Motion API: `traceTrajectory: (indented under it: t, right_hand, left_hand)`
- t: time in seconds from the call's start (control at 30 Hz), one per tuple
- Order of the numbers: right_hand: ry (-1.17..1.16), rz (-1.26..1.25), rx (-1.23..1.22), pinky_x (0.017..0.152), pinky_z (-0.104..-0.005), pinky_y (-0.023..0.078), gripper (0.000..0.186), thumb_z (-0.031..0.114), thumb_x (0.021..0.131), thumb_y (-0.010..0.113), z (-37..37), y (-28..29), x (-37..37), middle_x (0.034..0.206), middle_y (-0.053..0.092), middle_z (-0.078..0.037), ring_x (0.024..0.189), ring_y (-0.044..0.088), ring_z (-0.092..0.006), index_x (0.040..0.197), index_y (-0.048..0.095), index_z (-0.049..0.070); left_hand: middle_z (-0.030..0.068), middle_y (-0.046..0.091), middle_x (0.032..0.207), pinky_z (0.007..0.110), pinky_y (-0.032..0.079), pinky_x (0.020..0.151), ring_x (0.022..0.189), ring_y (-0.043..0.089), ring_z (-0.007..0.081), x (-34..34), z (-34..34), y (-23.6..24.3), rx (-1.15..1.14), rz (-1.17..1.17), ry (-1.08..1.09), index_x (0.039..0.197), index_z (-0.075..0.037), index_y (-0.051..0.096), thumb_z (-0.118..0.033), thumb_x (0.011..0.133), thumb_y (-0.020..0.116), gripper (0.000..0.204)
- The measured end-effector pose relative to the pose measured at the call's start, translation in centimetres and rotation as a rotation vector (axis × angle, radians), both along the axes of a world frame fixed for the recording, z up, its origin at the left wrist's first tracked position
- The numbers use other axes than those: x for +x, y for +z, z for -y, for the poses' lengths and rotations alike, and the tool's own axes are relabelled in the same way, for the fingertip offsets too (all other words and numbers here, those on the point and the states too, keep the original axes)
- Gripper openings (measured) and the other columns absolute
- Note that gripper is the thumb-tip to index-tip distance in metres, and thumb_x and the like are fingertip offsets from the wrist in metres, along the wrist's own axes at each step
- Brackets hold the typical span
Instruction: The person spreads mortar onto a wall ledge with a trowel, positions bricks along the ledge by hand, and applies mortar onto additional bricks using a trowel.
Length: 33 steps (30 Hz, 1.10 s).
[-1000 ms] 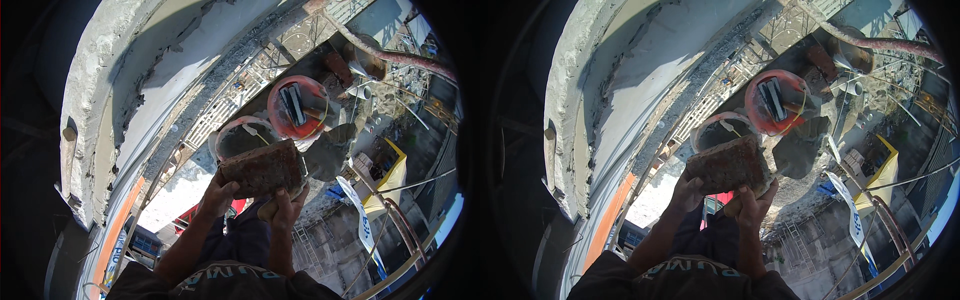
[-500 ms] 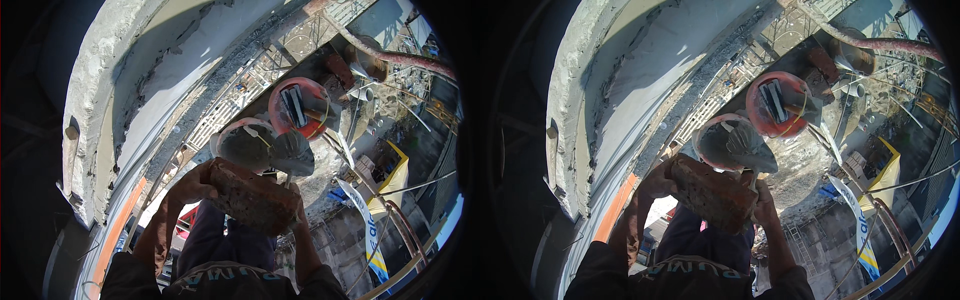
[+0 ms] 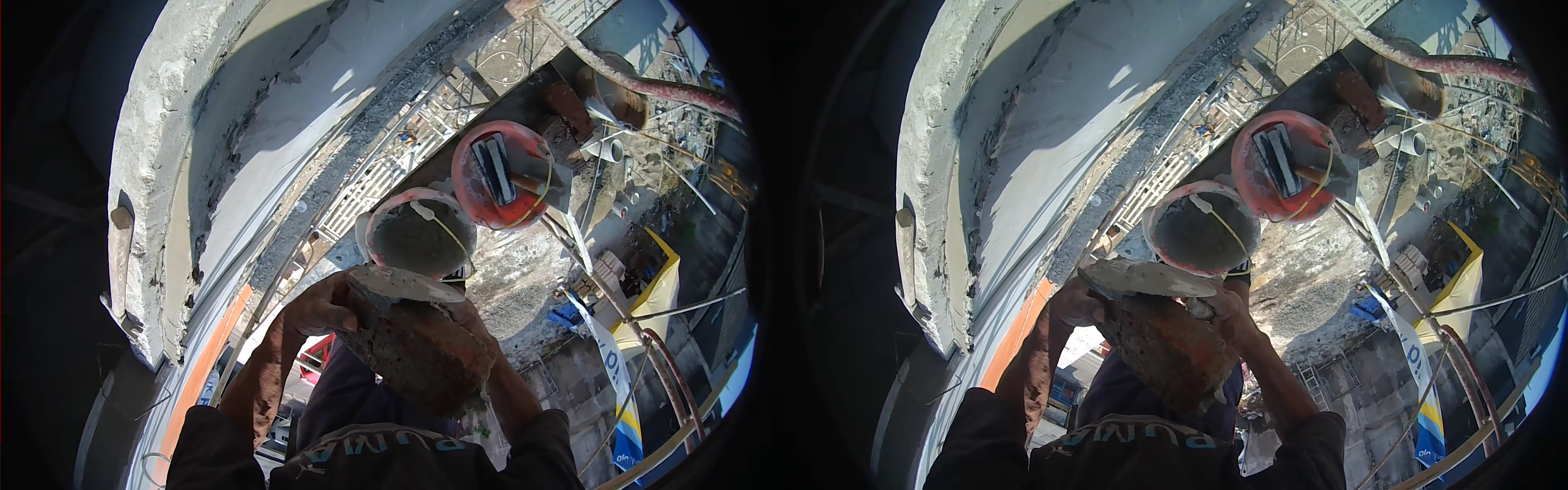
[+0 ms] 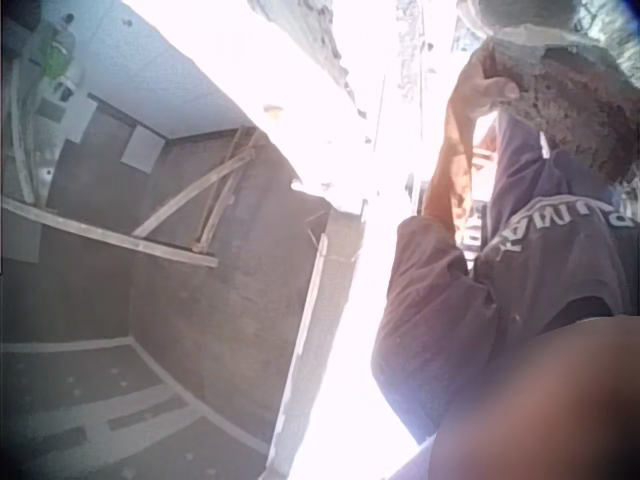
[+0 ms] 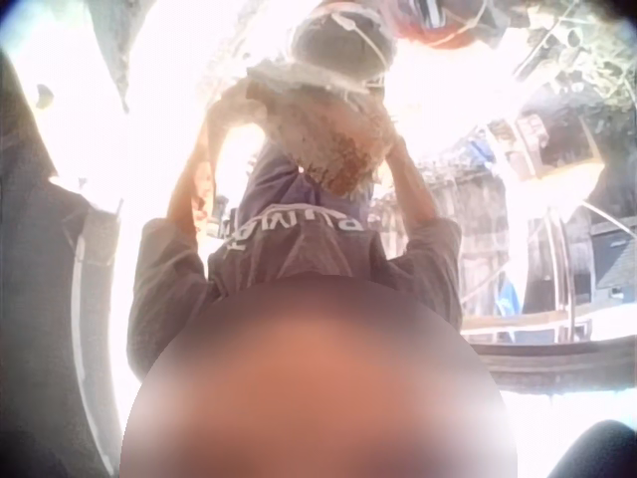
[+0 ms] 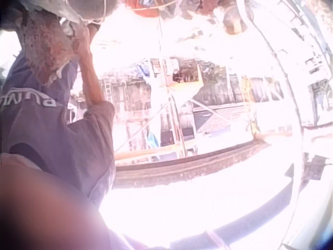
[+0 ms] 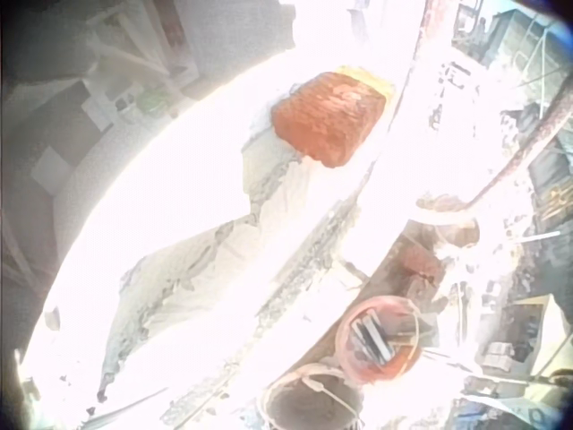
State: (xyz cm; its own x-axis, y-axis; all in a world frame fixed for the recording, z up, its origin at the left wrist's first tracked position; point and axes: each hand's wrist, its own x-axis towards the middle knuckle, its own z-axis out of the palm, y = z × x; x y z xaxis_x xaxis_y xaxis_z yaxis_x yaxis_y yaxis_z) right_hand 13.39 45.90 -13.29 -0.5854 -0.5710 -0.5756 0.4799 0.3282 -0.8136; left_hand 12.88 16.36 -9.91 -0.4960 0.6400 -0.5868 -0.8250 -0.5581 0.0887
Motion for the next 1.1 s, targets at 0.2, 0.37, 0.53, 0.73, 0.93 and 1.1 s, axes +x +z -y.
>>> traceTrajectory:
  t: [0.2, 0.37, 0.53, 0.73, 0.93, 1.1]
  right_hand:
    - [0.038, -0.247, -0.044, 0.077, -0.0392, 0.05, 0.039, 0.015, 0.072, 0.078, 0.2, 1.5, -2.3, 0.1, 0.069, -0.012, 0.091, 0.067, -0.0287, 0.109, 0.066, 0.009]
    - [-0.035, -0.27, -0.099, 0.075, -0.0395, 0.052, 0.038, 0.012, 0.069, 0.079, -0.3, 1.4, -1.9, 0.103, 0.068, -0.012, 0.088, 0.068, -0.0298, 0.105, 0.068, 0.008]
    - [-0.028, -0.4, -0.093, 0.069, -0.0379, 0.054, 0.044, 0.014, 0.064, 0.083, -1.3, 1.3, -3.3, 0.102, 0.068, -0.011, 0.084, 0.069, -0.0297, 0.104, 0.067, 0.008]
    - [0.138, -0.574, 0.018, 0.066, -0.0399, 0.052, 0.045, 0.027, 0.064, 0.084, -5.2, 2.5, -4.6, 0.095, 0.066, -0.01, 0.077, 0.066, -0.0297, 0.101, 0.064, 0.01]
    - [0.213, -0.679, 0.119, 0.065, -0.0396, 0.052, 0.042, 0.018, 0.063, 0.083, -8.7, 4.6, -6.0, 0.092, 0.065, -0.01, 0.074, 0.066, -0.0291, 0.099, 0.063, 0.008]
    - [0.129, -0.552, 0.198, 0.064, -0.0366, 0.053, 0.035, 0.006, 0.069, 0.076, -8.9, 5.0, -5.3, 0.09, 0.066, -0.011, 0.074, 0.067, -0.0306, 0.101, 0.063, 0.007]
  left_hand:
    - [0.0138, 0.056, 0.133, 0.037, 0.04, 0.107, 0.123, 0.053, 0.0242, -0.4, 0.3, 0.4, -0.033, 0.006, 0.044, 0.141, 0.004, 0.039, -0.016, 0.059, 0.091, 0.099]
    - [0.0134, 0.057, 0.13, 0.037, 0.041, 0.106, 0.121, 0.054, 0.0238, -0.4, 1.3, -0.4, -0.035, -0.027, 0.03, 0.14, 0.004, 0.04, -0.016, 0.057, 0.091, 0.099]
    - [0.0131, 0.058, 0.128, 0.036, 0.042, 0.105, 0.119, 0.055, 0.0233, -0.9, 3.1, -1.0, -0.057, -0.071, 0.014, 0.139, 0.004, 0.041, -0.016, 0.056, 0.092, 0.099]
    - [0.0115, 0.06, 0.123, 0.035, 0.043, 0.102, 0.114, 0.056, 0.0218, -1.3, 4.3, -1.2, -0.09, -0.107, -0.006, 0.135, 0.004, 0.044, -0.017, 0.052, 0.092, 0.098]
    - [0.0072, 0.061, 0.116, 0.034, 0.045, 0.098, 0.106, 0.058, 0.0186, -2.1, 5.6, -2.2, -0.228, -0.168, -0.059, 0.126, 0.002, 0.05, -0.019, 0.045, 0.092, 0.093]
    - [0.006, 0.062, 0.117, 0.033, 0.044, 0.098, 0.108, 0.058, 0.0177, -3.4, 6.2, -2.1, -0.271, -0.183, -0.117, 0.127, 0.002, 0.051, -0.017, 0.044, 0.09, 0.093]
